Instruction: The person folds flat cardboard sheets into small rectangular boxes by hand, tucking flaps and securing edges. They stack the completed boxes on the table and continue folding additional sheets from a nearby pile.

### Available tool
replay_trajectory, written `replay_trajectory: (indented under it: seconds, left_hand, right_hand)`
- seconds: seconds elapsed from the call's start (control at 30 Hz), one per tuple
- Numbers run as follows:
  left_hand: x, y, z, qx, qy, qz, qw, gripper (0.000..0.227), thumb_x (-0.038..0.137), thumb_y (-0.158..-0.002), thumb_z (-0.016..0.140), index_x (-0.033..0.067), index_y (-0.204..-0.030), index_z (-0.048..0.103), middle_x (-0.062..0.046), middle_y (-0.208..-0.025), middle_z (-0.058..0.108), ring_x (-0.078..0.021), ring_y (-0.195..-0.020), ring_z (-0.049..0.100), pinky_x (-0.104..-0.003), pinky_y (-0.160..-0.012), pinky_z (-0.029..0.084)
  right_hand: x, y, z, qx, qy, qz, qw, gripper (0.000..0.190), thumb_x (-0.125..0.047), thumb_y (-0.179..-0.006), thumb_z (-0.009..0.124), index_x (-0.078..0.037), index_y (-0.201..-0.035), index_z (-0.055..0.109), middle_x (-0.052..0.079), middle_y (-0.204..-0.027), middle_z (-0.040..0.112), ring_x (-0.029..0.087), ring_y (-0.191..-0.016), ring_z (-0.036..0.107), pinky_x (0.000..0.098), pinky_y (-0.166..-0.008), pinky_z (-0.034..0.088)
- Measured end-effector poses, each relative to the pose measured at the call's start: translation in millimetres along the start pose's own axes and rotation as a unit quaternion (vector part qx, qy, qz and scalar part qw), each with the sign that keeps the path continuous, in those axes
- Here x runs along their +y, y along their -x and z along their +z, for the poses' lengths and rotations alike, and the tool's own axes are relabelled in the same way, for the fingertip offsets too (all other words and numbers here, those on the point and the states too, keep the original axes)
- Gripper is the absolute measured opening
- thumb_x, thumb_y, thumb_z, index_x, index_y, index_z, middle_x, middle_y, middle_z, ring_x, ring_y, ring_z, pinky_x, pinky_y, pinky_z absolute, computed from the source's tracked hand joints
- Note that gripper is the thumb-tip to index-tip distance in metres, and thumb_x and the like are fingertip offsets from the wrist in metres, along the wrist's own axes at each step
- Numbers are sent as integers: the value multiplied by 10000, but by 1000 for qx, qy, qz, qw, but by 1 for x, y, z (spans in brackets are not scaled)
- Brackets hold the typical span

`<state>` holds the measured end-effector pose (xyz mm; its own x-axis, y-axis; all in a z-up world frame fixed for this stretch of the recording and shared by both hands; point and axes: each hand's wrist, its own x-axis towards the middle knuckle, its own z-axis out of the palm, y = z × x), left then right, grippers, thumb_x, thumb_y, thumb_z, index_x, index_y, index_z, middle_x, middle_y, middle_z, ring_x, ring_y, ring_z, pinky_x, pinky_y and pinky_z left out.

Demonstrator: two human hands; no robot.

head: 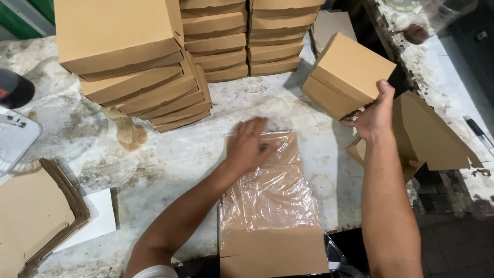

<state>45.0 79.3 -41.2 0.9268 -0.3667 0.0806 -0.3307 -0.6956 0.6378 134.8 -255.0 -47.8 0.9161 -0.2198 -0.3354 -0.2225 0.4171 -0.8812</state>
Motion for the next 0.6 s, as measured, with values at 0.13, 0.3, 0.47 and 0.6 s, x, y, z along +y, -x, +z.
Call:
replay_trajectory:
  seconds: [0.13, 0.3, 0.47, 0.6]
  left_hand:
    - [-16, -19, 1, 64, 76, -49, 994, 733, 455, -913, 626, 9, -1445, 392, -229, -1423, 429, -391, -1373, 404, -528, -1145, 298]
    - [17, -61, -25, 15, 378, -129, 917, 938, 675, -908, 466, 37, -1543, 205, -233, -1571, 281, -358, -1464, 291, -483, -1223, 230]
    - [18, -67, -14, -29, 408, -136, 902, 976, 747, -883, 403, 92, -1568, 170, -194, -1575, 298, -328, -1464, 298, -472, -1221, 224]
    - [15, -67, -3, -41, 384, -137, 912, 963, 723, -895, 401, 92, -1574, 142, -208, -1593, 246, -325, -1466, 297, -465, -1232, 209]
  right_hand:
    - [-12, 14, 26, -6, 2, 19, 1000, 909, -703, -746, 569, -258, -1486, 284, 203, -1559, 225, 585, -1419, 187, 865, -987, 108]
    - [-9, 13, 40, -41, 49, 33, 997, 867, -683, -753, 534, -243, -1479, 361, 206, -1531, 281, 603, -1397, 185, 851, -990, 129]
    - [-10, 21, 48, -54, 74, 39, 995, 871, -674, -755, 523, -235, -1484, 339, 222, -1545, 238, 621, -1398, 157, 842, -1004, 133]
    - [-11, 31, 52, -57, 81, 48, 994, 894, -680, -758, 528, -246, -1508, 307, 228, -1575, 160, 639, -1395, 107, 833, -1023, 135]
